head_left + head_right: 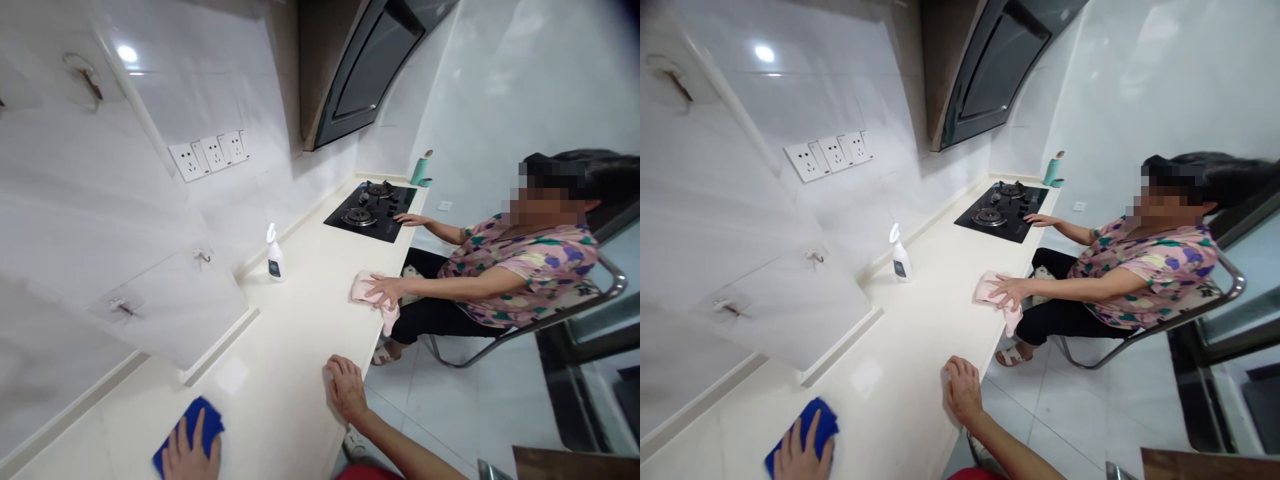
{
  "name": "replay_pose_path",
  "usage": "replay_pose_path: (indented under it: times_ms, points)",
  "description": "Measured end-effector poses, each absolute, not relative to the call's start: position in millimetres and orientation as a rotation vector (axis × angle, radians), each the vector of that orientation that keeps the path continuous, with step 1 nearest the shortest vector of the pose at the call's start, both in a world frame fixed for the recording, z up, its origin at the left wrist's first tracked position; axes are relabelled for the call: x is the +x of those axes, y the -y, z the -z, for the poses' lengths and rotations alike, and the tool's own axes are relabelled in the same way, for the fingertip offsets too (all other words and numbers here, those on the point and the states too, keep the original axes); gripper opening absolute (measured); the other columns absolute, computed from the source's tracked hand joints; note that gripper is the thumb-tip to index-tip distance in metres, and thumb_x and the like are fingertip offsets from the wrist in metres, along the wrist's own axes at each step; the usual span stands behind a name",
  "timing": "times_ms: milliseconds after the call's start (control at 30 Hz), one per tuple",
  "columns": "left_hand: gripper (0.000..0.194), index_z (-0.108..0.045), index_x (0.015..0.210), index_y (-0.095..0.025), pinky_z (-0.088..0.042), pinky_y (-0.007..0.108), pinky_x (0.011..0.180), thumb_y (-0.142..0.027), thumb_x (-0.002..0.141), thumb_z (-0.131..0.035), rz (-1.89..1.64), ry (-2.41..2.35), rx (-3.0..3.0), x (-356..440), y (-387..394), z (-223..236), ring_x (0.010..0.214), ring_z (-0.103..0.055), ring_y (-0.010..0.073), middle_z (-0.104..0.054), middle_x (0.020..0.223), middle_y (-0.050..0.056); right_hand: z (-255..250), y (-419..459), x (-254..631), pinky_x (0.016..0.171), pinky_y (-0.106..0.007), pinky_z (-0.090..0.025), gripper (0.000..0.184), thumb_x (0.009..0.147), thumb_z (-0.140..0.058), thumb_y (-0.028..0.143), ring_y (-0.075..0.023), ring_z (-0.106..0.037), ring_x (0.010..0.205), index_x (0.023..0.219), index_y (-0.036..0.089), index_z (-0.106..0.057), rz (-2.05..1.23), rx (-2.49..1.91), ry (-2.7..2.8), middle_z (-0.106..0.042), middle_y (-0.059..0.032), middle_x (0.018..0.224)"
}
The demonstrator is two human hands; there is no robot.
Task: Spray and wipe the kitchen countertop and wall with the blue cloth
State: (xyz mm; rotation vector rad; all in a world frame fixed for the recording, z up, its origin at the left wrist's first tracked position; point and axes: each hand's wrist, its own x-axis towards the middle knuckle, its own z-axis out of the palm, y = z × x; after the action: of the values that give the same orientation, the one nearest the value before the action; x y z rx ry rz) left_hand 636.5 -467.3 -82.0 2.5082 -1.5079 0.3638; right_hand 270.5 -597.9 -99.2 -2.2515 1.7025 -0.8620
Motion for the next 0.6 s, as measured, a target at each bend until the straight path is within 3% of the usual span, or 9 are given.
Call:
replay_pose_path:
  times_ms: [200, 367, 600]
  points:
    - [0.059, -0.049, 0.145, -0.026, -0.027, 0.06, 0.121, -0.034, 0.087, -0.052, -0.25, 1.718, 2.332, 528, 456, 93, 0.148, -0.029, 0.0372, -0.04, 0.158, 0.014, 109, 595, 265, 0.101, -0.044, -0.038, 0.043, 0.077, -0.047, 0.005, -0.0267, -0.049, 0.117, 0.114, 0.024, -0.058, 0.823, -2.312, -1.679, -0.058, -0.0074, 0.127]
    - [0.087, -0.033, 0.153, -0.033, -0.026, 0.063, 0.122, -0.02, 0.073, -0.065, -0.078, 1.882, 2.132, 454, 474, 94, 0.153, -0.019, 0.0381, -0.022, 0.168, 0.009, 116, 593, 262, 0.1, -0.047, -0.038, 0.042, 0.079, -0.047, 0.006, -0.0293, -0.047, 0.12, 0.117, 0.023, -0.057, 0.825, -2.363, -1.632, -0.057, -0.0096, 0.129]
    - [0.087, -0.033, 0.153, -0.036, -0.024, 0.063, 0.122, -0.014, 0.073, -0.063, 0.076, 1.973, 2.089, 428, 489, 86, 0.154, -0.015, 0.0379, -0.015, 0.17, 0.007, 108, 594, 261, 0.1, -0.045, -0.038, 0.043, 0.079, -0.047, 0.006, -0.0278, -0.047, 0.12, 0.117, 0.024, -0.058, 0.824, -2.362, -1.589, -0.056, -0.0087, 0.129]
